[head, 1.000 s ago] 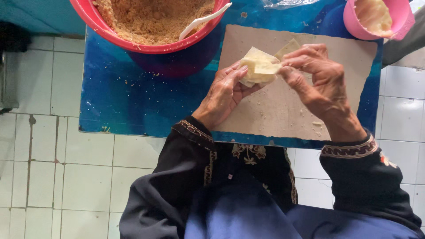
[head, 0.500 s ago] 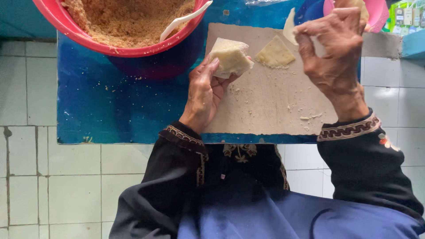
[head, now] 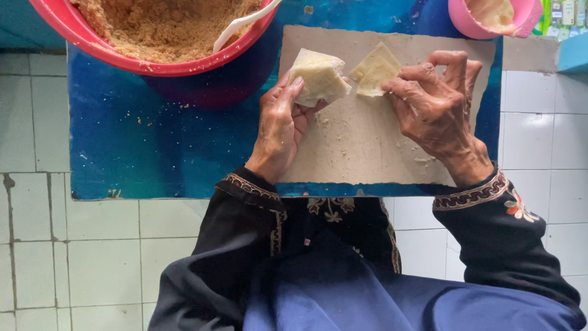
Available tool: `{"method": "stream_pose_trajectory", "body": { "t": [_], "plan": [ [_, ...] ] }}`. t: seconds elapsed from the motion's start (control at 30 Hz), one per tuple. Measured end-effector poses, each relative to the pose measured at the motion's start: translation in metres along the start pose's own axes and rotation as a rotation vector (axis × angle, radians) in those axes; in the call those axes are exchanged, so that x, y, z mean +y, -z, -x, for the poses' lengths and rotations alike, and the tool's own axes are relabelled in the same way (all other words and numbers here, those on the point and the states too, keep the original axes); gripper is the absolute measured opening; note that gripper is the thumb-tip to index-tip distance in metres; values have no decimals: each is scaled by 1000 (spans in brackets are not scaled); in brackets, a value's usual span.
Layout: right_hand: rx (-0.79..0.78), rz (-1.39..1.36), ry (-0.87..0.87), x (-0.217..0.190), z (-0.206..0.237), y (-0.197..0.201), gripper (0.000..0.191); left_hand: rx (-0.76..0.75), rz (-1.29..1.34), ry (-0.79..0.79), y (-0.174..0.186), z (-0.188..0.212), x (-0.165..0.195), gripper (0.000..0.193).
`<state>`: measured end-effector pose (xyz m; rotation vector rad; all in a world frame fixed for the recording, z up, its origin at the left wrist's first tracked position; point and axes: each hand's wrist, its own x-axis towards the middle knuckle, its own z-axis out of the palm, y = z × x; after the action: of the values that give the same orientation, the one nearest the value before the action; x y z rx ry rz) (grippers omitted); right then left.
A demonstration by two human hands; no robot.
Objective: The person sits at a small blue table folding square pastry wrappers around spoonfuls of brown filling, pinching and rolling each wrapper closed by hand, and sets the finished rolled pastries in a pile on the table with other completed rolls.
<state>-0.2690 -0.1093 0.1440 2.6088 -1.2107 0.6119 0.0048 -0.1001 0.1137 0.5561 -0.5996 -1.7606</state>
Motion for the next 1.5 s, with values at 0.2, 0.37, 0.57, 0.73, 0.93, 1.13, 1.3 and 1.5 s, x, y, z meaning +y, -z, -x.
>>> {"method": "stream_pose_trajectory", "body": {
  "t": [0.2, 0.37, 0.57, 0.73, 0.93, 1.13, 1.3, 1.5],
  "plan": [
    [4, -45, -36, -8, -6, 12, 26, -44, -6, -11, 0, -2, -4, 45],
    [23, -275, -90, -18, -24, 29, 24, -46, -35, 18, -2, -3, -7, 54],
    [71, -245, 97, -49, -54, 22, 32, -138, -38, 71, -5, 3, -2, 79],
    [83, -199, 121, -54, -68, 23, 28, -161, -119, 95, -7, 3, -1, 94],
    [101, -147, 120, -53, -62, 14, 15, -173, -201, 79, 0, 3, -6, 81],
    [43, -579, -204, -39, -60, 7, 11, -142, -380, 13, 6, -6, -20, 48],
    [9, -1384, -629, -24, -51, 20, 18, -151, -304, 19, 10, -4, -22, 44],
    [33, -1582, -695, 1, -32, 40, 16, -95, -344, 67, 5, -8, -18, 44]
  ]
}}
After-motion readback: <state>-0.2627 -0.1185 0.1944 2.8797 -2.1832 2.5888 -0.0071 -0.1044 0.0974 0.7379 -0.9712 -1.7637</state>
